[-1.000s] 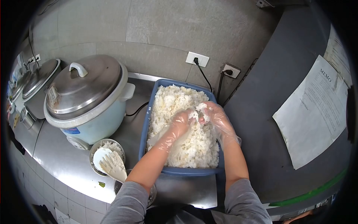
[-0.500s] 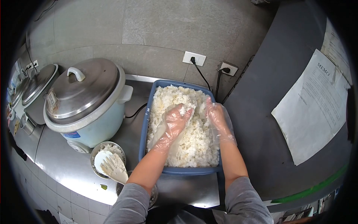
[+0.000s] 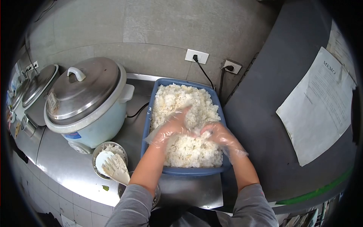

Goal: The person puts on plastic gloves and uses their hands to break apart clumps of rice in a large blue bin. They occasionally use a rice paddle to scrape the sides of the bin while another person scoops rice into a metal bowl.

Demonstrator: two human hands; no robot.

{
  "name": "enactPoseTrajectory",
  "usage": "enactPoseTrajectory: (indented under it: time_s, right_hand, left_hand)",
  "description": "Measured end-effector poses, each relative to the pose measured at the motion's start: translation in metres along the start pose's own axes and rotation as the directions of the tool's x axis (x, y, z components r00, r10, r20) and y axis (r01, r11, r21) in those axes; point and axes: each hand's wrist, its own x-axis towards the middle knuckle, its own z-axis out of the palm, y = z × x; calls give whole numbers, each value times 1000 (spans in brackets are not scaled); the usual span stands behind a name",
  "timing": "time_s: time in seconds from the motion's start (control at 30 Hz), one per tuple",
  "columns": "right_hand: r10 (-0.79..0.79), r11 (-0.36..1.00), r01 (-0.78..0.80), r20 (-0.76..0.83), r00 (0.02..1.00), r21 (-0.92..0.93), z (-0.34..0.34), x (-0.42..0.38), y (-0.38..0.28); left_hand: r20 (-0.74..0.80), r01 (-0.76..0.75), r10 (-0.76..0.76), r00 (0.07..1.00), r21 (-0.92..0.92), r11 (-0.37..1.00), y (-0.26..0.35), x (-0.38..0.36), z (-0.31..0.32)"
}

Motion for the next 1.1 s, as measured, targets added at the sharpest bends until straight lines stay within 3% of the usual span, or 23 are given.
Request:
enactPoseTrajectory:
  time_s: [0.1,0.13,0.2,0.27,0.4,0.5,0.6,0.63,0.73,0.77,0.8,0.87,0.97,1.0,1.07,1.1]
  right_hand:
    - [54,992,-33,-173,984,122,-14,5,12]
    - [79,988,-45,-239,968,146,-18,9,12]
    - [-24,992,61,-312,950,108,-22,20,14]
    - [-128,985,164,-383,915,62,-27,29,14]
    - [-67,993,104,-427,902,64,-26,39,-5]
    - [17,979,99,-549,836,180,-13,41,-23]
    - [-29,994,89,-646,763,60,-12,56,-3]
    - [2,999,33,-638,770,42,-13,57,-3]
    - [49,997,-72,-621,783,-12,-16,55,-7]
    - [35,997,-66,-618,785,-27,-16,53,-7]
    - [22,997,-61,-616,787,-41,-16,51,-7]
    - [122,987,-62,-455,882,146,-20,36,-29]
    - [117,975,-45,-337,934,216,-20,32,-21]
    - [94,979,-27,-325,941,204,-20,33,-16]
    - [192,954,-112,-276,942,279,-20,33,-19]
    - [240,936,-156,-248,939,315,-20,32,-22]
  left_hand:
    - [339,-14,-17,941,89,996,11,-1,-1]
    - [378,56,-48,925,-8,998,14,0,1]
    - [459,206,-97,883,-193,959,19,1,5]
    - [375,232,-99,922,-327,916,8,-1,19]
    - [151,248,-200,968,-449,859,7,4,29]
    - [-118,182,-220,968,-272,945,10,10,27]
    - [-68,391,-512,856,-563,728,43,8,8]
    - [-174,286,-442,880,-549,785,36,11,12]
    - [-351,229,-459,816,-534,814,38,8,12]
    - [-399,343,-440,804,-293,893,36,7,9]
    - [-308,294,-440,843,-422,858,34,6,5]
    - [-126,217,-390,912,-660,719,31,2,-2]
    - [-28,335,-349,937,-215,917,61,-5,-29]
    - [-31,248,-277,960,-362,899,44,-3,-19]
    - [-71,61,-135,988,-624,779,-11,6,15]
    - [-140,46,-143,980,-534,844,-15,8,18]
